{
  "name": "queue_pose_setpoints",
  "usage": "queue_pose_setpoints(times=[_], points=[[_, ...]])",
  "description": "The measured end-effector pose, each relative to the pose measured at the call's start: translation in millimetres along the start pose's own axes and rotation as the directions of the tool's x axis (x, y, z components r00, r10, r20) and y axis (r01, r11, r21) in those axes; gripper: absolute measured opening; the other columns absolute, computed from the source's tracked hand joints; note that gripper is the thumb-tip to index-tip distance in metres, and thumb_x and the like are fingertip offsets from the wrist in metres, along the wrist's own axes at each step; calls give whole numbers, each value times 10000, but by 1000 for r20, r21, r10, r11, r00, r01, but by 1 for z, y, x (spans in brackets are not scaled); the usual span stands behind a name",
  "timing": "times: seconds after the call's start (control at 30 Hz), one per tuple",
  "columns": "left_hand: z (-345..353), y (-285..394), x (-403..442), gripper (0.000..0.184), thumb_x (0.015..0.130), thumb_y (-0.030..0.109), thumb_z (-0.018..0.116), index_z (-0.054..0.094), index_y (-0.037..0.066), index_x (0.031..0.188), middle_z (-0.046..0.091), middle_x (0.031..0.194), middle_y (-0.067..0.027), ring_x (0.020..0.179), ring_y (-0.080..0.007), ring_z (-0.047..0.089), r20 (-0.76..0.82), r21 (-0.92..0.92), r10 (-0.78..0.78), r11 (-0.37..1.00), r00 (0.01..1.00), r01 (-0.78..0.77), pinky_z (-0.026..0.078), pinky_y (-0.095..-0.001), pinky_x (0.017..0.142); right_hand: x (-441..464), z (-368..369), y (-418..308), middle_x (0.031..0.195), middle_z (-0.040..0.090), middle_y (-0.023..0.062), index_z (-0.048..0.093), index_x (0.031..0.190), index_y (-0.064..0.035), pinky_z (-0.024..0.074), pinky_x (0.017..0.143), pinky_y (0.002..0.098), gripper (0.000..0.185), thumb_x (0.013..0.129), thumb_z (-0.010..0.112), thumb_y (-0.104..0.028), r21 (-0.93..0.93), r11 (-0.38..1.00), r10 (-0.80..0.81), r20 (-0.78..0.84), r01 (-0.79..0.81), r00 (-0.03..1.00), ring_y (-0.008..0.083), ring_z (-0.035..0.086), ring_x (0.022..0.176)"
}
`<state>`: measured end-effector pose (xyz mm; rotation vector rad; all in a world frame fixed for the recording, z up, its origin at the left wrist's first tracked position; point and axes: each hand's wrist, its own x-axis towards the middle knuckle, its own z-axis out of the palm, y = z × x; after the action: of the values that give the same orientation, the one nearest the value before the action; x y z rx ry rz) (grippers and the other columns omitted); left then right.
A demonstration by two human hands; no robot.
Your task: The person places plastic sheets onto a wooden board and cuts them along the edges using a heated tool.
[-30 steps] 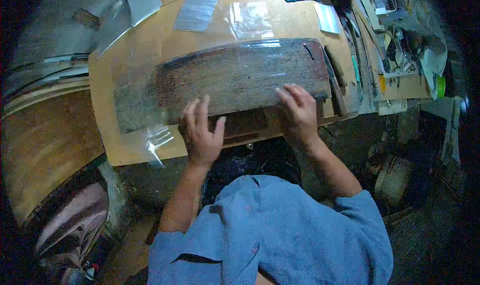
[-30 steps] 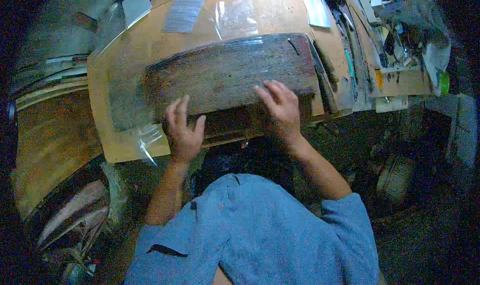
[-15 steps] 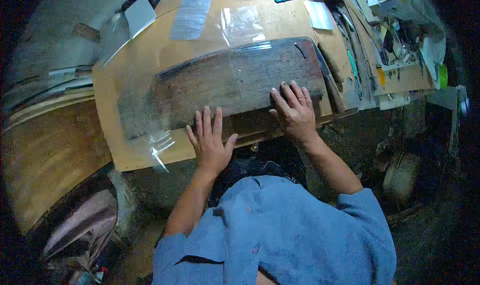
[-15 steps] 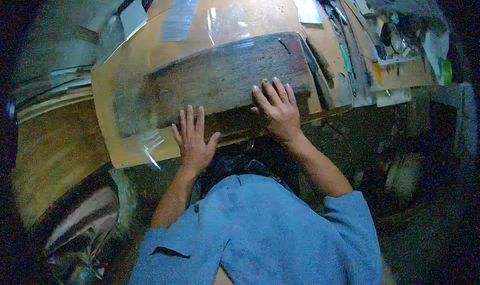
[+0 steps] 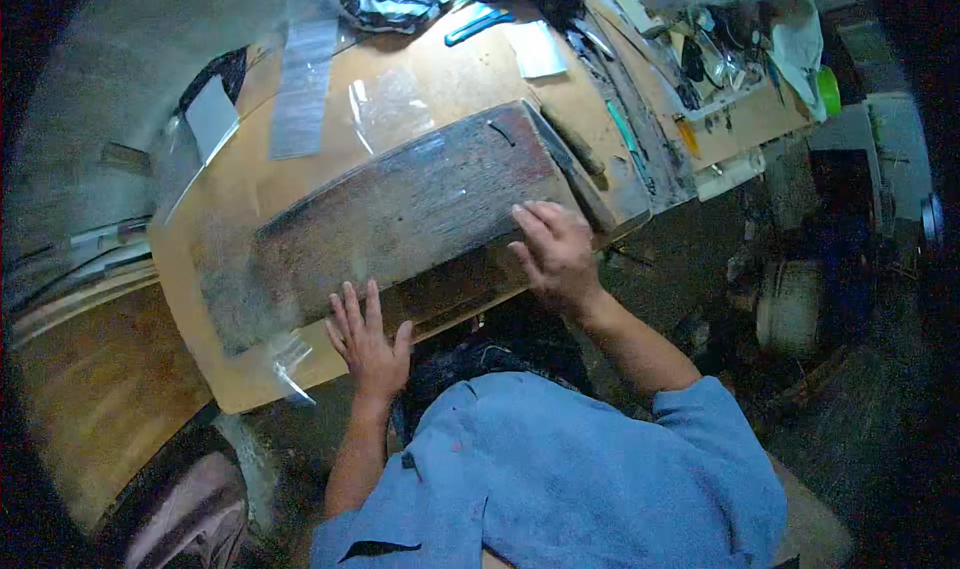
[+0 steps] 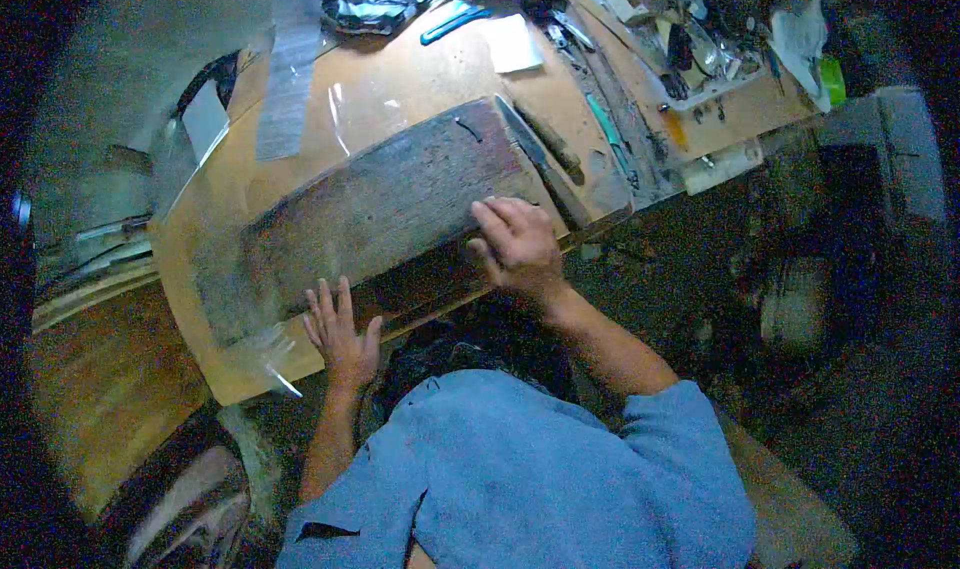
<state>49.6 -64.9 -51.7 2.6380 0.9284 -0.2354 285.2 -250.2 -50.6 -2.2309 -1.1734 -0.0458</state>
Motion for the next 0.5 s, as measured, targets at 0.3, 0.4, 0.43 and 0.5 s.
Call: queue_pose_setpoints(times=[0.3, 0.4, 0.43, 0.5], points=[[0, 0, -5, 770, 865, 415, 581, 251, 127, 1499, 114, 1566, -190, 1448, -389, 52, -4, 3, -21, 1000, 1000, 21, 14, -560, 1132, 26, -28, 60, 1019, 638, 158, 641, 1050, -40, 437, 870, 407, 221, 851, 631, -135, -39, 946, 312, -166, -323, 935, 329, 598, 964], [-1, 1, -5, 777, 864, 422, 584, 250, 129, 1500, 106, 1569, -187, 1449, -387, 53, -7, 13, -39, 999, 999, 40, 13, -560, 1131, 38, -17, 82, 884, 646, 136, 653, 971, -55, 435, 780, 430, 178, 851, 619, -182, 74, 960, 281, -251, -271, 926, 330, 604, 851], [-1, 1, -6, 777, 864, 422, 584, 250, 129, 1500, 106, 1569, -187, 1449, -387, 53, -9, 12, -37, 999, 999, 37, 13, -560, 1131, 44, -15, 86, 884, 646, 136, 653, 971, -55, 435, 780, 430, 178, 851, 619, -182, 73, 960, 280, -254, -270, 926, 330, 604, 851], [-1, 2, -8, 785, 862, 430, 587, 245, 131, 1502, 102, 1572, -182, 1451, -379, 51, -48, 27, -29, 999, 998, 30, 9, -559, 1130, 57, -12, 99, 883, 652, 141, 649, 959, -64, 442, 782, 435, 168, 851, 616, -188, 70, 924, 383, -179, -377, 906, 343, 612, 842]])
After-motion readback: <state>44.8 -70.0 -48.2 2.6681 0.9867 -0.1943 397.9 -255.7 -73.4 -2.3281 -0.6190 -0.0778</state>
